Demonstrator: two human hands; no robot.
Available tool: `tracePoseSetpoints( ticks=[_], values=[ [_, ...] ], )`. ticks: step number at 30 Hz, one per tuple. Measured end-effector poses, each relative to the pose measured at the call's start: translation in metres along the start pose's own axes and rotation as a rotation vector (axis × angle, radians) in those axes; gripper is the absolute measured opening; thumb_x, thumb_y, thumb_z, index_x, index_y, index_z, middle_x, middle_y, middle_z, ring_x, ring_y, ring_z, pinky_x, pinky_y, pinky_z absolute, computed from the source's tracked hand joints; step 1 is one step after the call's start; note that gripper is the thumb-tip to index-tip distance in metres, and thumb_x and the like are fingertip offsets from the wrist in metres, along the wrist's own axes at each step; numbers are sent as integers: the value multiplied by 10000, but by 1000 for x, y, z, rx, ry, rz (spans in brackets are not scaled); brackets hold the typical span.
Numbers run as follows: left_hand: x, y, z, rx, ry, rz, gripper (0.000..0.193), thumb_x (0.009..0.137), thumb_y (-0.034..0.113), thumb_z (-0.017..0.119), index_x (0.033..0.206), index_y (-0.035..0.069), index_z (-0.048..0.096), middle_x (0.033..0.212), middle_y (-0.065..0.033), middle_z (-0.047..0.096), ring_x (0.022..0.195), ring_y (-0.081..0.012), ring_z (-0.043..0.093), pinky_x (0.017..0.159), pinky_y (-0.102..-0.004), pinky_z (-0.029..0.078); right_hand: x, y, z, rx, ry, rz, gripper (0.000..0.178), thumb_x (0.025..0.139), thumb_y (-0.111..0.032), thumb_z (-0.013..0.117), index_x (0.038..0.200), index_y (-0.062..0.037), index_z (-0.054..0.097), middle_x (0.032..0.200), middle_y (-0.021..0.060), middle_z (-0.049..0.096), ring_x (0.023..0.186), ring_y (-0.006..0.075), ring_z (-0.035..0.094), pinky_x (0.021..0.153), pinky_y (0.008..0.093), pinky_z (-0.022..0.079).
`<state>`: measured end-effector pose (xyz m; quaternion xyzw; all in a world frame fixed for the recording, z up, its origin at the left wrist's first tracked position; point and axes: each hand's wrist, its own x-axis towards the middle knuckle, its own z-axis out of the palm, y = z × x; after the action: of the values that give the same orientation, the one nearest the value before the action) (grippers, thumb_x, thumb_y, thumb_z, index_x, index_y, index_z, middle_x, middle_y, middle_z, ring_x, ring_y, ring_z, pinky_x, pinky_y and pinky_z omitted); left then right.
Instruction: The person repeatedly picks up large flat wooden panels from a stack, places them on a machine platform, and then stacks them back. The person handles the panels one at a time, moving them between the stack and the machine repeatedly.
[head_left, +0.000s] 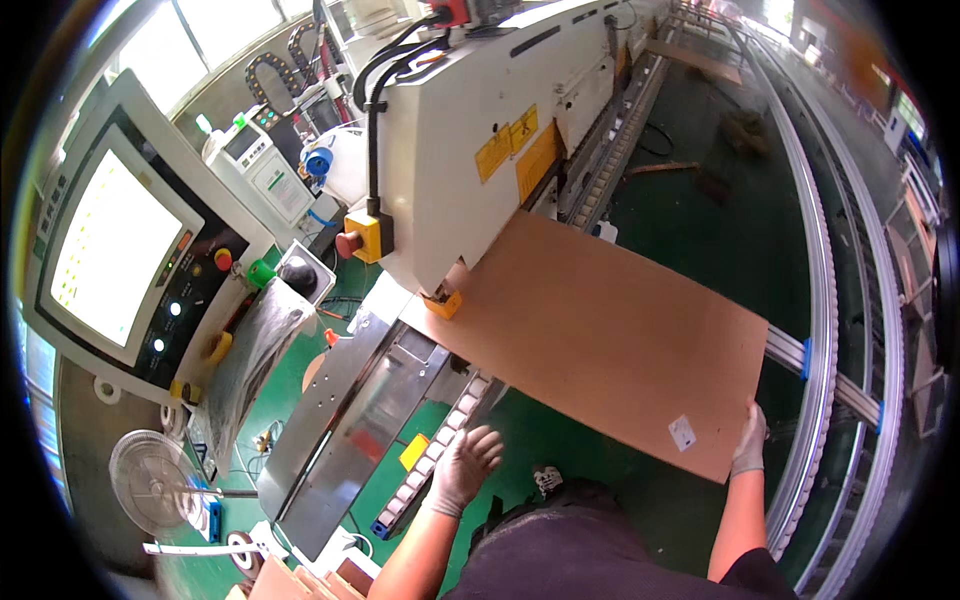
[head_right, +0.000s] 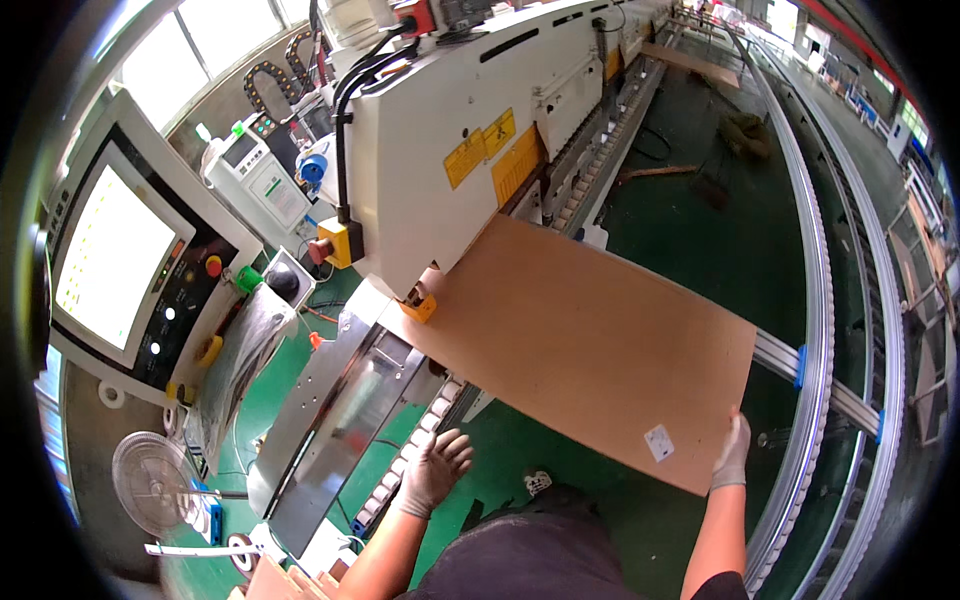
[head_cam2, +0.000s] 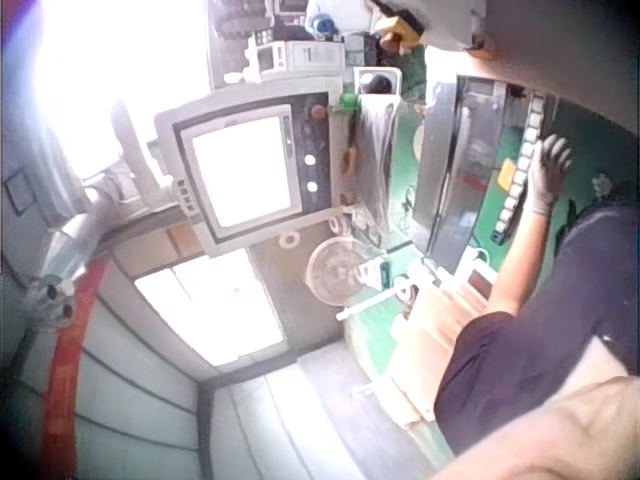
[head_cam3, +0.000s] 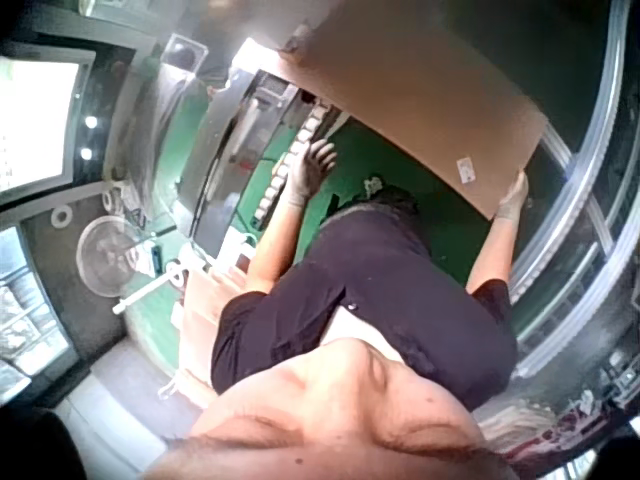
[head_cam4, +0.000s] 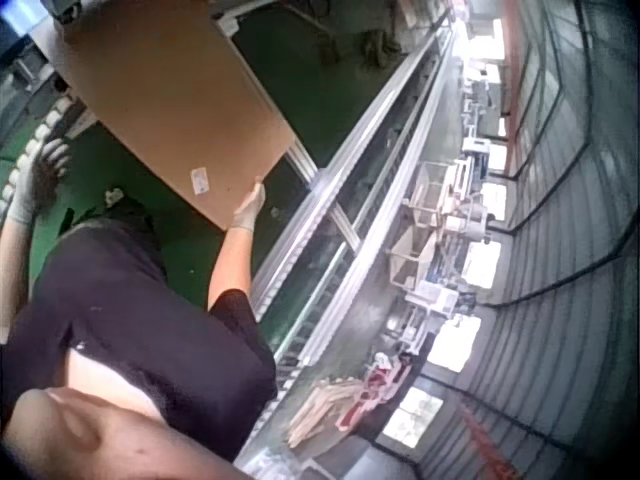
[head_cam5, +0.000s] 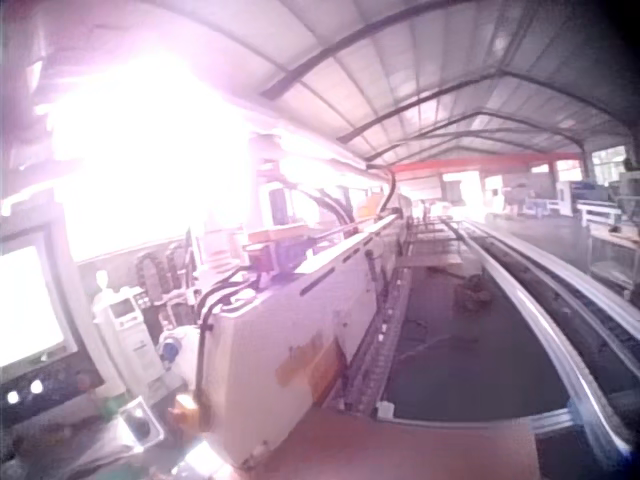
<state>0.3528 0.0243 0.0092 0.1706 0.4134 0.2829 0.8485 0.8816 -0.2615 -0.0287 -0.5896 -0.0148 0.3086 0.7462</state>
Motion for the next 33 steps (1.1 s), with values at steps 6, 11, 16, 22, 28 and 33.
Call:
tracePoseSetpoints(
  ticks=[6, 11, 16, 22, 28, 33],
  values=[
    [-40, -78, -115, 368, 237, -71, 704, 1081, 548, 556, 1518, -3, 538, 1443, -157, 664, 1272, -307, 655, 1127, -482, 468, 38, 2, 33, -1155, 360, -419, 672, 1048, -416, 620, 1520, 42, 482, 1574, 252, 502, 1426, 406, 522, 1169, 527, 434],
    [-124, -141, -251, 1704, 136, -599, 652, 1041, 552, 508, 1424, 45, 658, 1434, -240, 665, 1324, -394, 632, 1145, -459, 466, 51, -16, 44, -1804, 304, -549, 660, 1020, -380, 644, 1540, -5, 487, 1550, 281, 519, 1431, 475, 493, 1151, 556, 432],
    [-203, -146, -293, 1399, 486, -523, 629, 1029, 471, 575, 1380, -40, 679, 1422, -272, 671, 1352, -416, 627, 1169, -414, 463, 32, 10, 76, -2014, 238, -851, 664, 1098, -479, 556, 1593, -43, 491, 1636, 229, 485, 1538, 407, 418, 1252, 487, 336],
    [-200, -128, -229, 1167, 623, -68, 593, 1067, 426, 512, 1419, -35, 635, 1450, -289, 637, 1362, -433, 602, 1172, -449, 448, -39, 103, 203, -972, -606, -117, 534, 1112, -394, 562, 1450, 12, 635, 1496, 219, 626, 1440, 352, 546, 1235, 422, 385],
    [-259, -167, -208, 1051, 569, 92, 488, 1089, 402, 545, 1344, 7, 678, 1366, -228, 693, 1293, -394, 647, 1109, -441, 496, -252, 174, 362, -938, -1507, -523, 353, 987, -174, 700, 1289, 7, 717, 1288, 216, 732, 1253, 386, 675, 1111, 437, 505],
    [-347, -287, -284, 542, 1431, 167, 442, 1072, 371, 564, 1271, 5, 715, 1283, -205, 739, 1246, -343, 681, 1083, -425, 503, -360, 213, 440, -770, -1746, -853, 371, 947, -155, 719, 1284, -2, 704, 1301, 214, 715, 1222, 409, 668, 1089, 485, 505]
  ],
)
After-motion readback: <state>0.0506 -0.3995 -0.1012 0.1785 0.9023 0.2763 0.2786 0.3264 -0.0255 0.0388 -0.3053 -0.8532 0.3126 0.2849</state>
